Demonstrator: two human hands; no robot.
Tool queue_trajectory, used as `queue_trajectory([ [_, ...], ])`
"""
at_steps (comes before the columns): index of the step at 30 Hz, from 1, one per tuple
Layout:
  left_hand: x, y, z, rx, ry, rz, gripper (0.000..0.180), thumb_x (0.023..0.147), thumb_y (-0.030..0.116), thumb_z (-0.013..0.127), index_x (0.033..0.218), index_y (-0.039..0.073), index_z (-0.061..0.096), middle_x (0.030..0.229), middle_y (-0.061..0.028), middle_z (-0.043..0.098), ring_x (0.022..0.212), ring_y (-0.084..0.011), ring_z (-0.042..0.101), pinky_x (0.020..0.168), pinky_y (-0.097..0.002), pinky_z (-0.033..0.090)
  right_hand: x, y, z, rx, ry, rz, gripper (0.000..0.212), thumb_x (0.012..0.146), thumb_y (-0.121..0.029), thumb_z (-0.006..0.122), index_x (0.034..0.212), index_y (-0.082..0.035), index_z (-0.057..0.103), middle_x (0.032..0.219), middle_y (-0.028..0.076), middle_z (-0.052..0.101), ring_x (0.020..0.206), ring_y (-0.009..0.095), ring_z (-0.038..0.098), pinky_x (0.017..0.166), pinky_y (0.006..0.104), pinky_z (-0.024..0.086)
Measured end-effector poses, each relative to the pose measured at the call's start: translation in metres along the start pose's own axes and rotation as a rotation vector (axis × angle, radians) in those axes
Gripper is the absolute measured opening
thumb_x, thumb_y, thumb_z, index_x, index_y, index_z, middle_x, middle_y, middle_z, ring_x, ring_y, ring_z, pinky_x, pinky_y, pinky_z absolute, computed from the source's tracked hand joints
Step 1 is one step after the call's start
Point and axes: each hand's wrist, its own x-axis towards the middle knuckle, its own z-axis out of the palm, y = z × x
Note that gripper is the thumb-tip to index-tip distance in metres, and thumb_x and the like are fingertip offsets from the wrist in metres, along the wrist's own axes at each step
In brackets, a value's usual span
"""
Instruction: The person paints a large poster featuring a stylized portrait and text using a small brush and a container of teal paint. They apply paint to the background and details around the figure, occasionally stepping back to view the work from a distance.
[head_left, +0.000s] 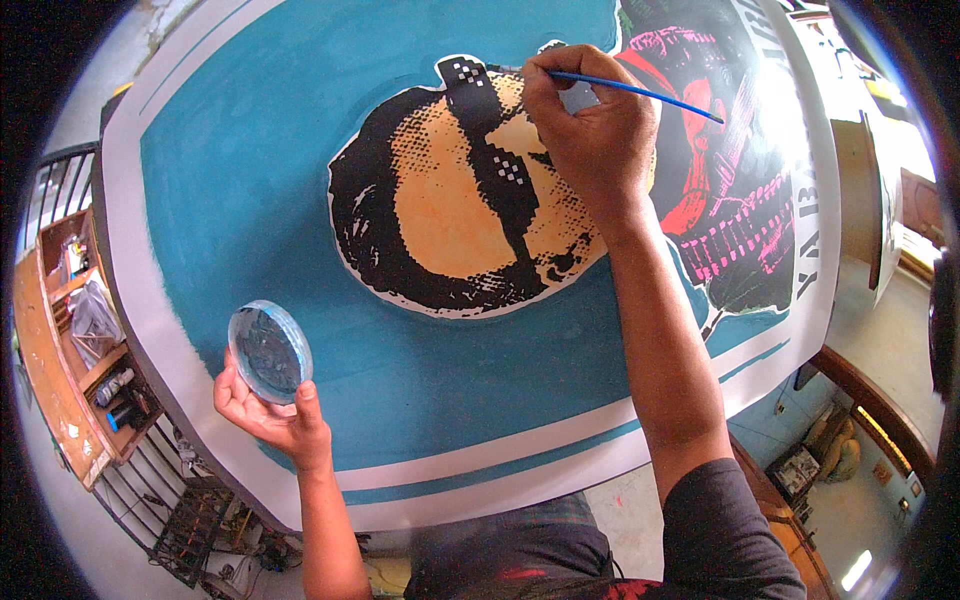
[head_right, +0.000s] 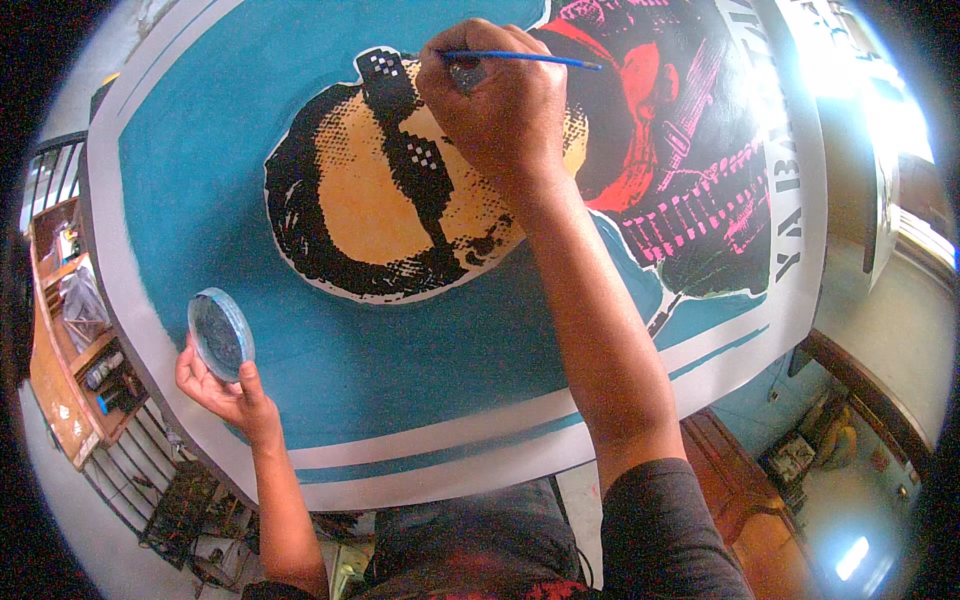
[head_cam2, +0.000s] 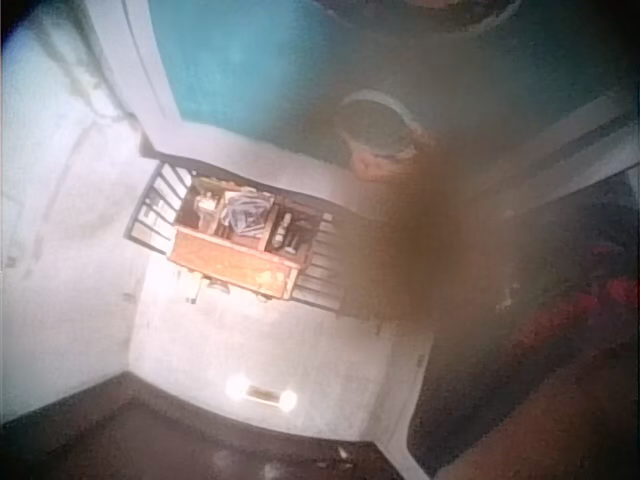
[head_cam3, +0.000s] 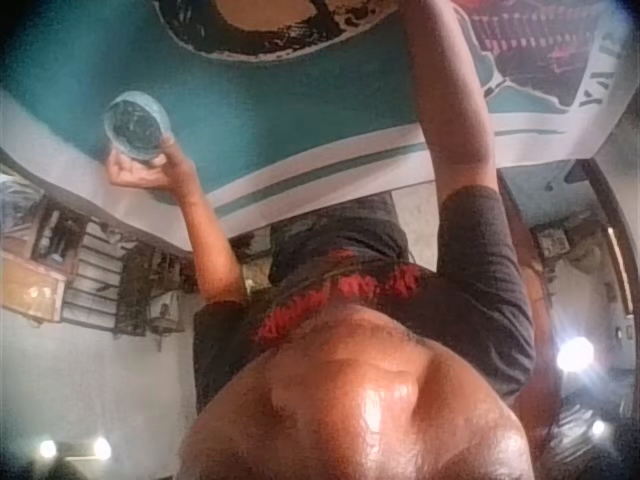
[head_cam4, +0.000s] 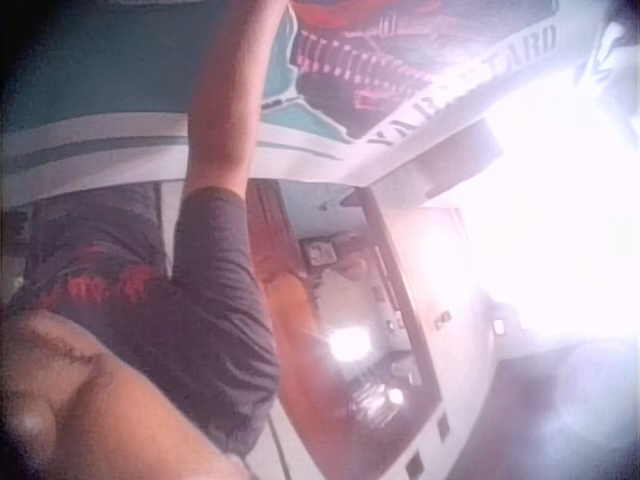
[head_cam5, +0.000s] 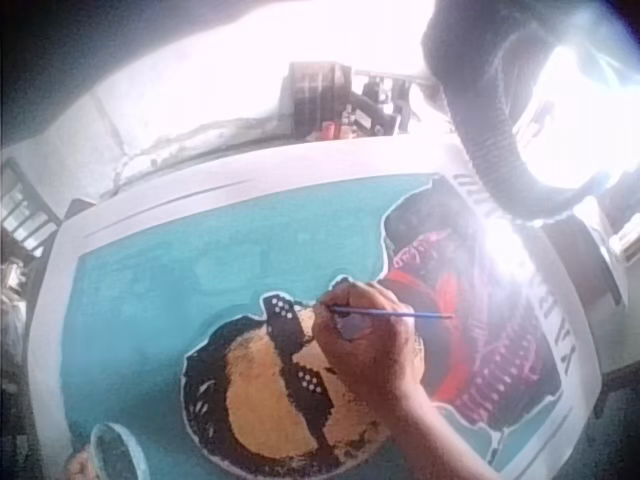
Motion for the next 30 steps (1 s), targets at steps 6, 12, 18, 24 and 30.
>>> queue_trajectory([
  [6,0.0002,-0.0041,-0.0016,0.059,-0.009,0.065,0.076,0.082,0.038,0.074,0.133,0.007,0.026,0.142,-0.0242,0.038,0.127,-0.0338,0.046,0.106,-0.0456,0.042,0.0011,0.0007,0.0040,0.068,0.082,-0.025,0.012,0.075,-0.019,0.072,0.076,-0.008,0.069,0.073,0.012,0.068,0.070,0.030,0.067,0.066,0.0387,0.053],
  [12,0.0006,-0.0023,-0.0008,0.063,-0.006,0.064,0.074,0.083,0.037,0.073,0.132,0.006,0.027,0.141,-0.0242,0.039,0.126,-0.0334,0.046,0.106,-0.0449,0.042,0.0008,0.0011,0.0032,0.063,0.082,-0.008,0.012,0.075,-0.018,0.072,0.076,-0.008,0.068,0.073,0.012,0.068,0.070,0.029,0.067,0.065,0.0379,0.053],
  [18,0.0000,-0.0022,-0.0006,0.055,0.001,0.053,0.074,0.083,0.038,0.074,0.131,0.006,0.027,0.141,-0.0245,0.039,0.126,-0.0330,0.046,0.106,-0.0444,0.042,0.0005,0.0016,0.0030,0.054,0.103,-0.022,0.012,0.075,-0.018,0.072,0.076,-0.007,0.068,0.072,0.012,0.068,0.069,0.028,0.067,0.064,0.0371,0.053],
  [24,0.0001,-0.0015,0.0009,0.035,0.002,0.052,0.075,0.083,0.039,0.074,0.132,0.006,0.028,0.142,-0.0241,0.039,0.126,-0.0330,0.046,0.105,-0.0442,0.042,0.0007,0.0009,0.0034,0.047,0.137,0.003,0.011,0.076,-0.018,0.072,0.075,-0.007,0.068,0.070,0.011,0.068,0.065,0.026,0.067,0.062,0.0356,0.054],
  [30,-0.0010,0.0009,-0.0005,0.098,0.006,0.052,0.077,0.083,0.040,0.074,0.133,0.005,0.027,0.142,-0.0241,0.038,0.128,-0.0328,0.044,0.106,-0.0447,0.039,-0.0012,-0.0004,-0.0002,0.012,0.099,0.043,0.011,0.081,-0.014,0.071,0.086,-0.004,0.071,0.078,0.006,0.070,0.074,0.011,0.066,0.069,0.0268,0.053],
])
